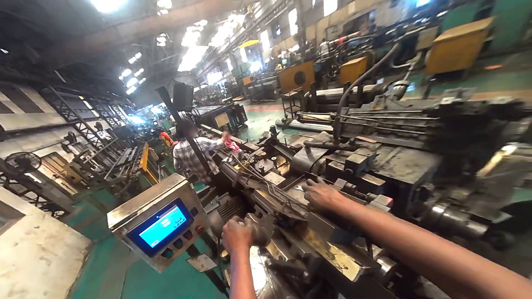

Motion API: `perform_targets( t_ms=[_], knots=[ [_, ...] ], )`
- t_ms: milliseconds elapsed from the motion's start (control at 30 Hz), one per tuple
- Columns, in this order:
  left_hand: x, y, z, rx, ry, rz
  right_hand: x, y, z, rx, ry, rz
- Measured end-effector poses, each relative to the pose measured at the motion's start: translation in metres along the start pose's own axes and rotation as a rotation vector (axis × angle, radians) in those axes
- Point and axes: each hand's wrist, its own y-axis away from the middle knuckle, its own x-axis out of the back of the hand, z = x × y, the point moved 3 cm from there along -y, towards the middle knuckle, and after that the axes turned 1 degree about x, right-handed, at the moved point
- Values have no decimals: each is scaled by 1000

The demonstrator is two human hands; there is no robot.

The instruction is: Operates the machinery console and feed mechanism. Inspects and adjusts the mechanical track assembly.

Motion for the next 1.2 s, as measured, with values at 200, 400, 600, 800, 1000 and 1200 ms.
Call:
perform_targets(
  t_ms=[200, 400, 600, 800, 1000, 1200],
  knots=[
    [0, -1, 0, -3, 5, -12, -4, 4, -3, 126, 11, 148],
    [-1, 0, 0, -4, 5, -8, -1, 11, -7, 191, 46, 198],
    [-2, 0, 1, -16, 2, 12, 41, 1, -14, 164, -345, 280],
    [-4, 0, -2, -35, 0, 25, 244, 38, -47, 433, -663, 799],
    [-4, 0, -3, -41, 6, 31, 329, 117, -75, 829, -522, 1396],
    [-2, 2, -1, -44, 18, 20, 146, 90, -90, 551, -563, 722]
  ],
)
